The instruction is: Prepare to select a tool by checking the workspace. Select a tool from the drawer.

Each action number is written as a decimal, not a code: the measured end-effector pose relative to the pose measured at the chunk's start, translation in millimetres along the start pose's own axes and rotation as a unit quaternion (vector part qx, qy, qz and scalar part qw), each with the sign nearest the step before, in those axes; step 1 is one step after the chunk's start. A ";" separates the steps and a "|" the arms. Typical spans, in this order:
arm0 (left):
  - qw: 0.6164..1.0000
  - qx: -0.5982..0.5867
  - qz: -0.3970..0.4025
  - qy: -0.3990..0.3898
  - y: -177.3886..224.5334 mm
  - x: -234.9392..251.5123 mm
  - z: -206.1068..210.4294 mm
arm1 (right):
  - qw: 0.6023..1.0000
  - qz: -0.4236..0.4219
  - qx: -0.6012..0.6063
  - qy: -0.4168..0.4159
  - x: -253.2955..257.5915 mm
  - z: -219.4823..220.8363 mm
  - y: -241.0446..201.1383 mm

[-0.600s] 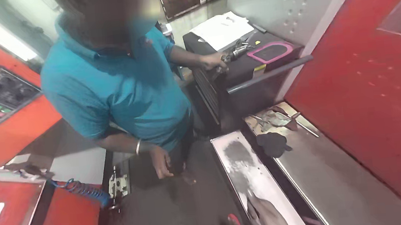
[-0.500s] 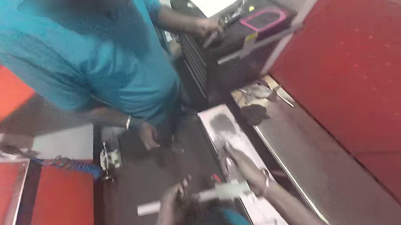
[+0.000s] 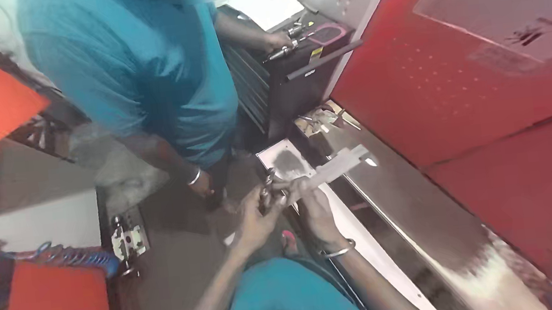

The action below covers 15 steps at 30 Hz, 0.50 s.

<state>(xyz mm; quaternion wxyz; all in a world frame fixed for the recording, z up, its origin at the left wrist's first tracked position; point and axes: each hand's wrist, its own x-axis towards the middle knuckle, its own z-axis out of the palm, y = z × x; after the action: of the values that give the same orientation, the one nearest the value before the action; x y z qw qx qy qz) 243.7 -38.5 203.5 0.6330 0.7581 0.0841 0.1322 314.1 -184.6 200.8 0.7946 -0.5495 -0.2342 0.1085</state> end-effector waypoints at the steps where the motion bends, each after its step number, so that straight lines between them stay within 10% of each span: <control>1: 0.999 0.033 0.021 -0.009 2.1 1.8 -11.7 | 0.998 -0.014 0.022 0.050 -0.5 5.4 -2.9; 6: 0.945 0.283 0.163 -0.007 8.8 10.3 -47.3 | 0.970 -0.041 -0.022 0.240 -10.8 25.4 -28.8; 15: 0.951 0.142 0.269 -0.054 23.9 16.7 2.9 | 0.962 -0.075 0.012 0.263 -15.3 51.6 -27.6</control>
<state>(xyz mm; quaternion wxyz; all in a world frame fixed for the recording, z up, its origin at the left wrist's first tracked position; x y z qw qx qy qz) 259.5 -40.7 228.1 0.4637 0.8405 -0.1389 0.2433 273.1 -159.0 237.2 0.8406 -0.5299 -0.0559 -0.0974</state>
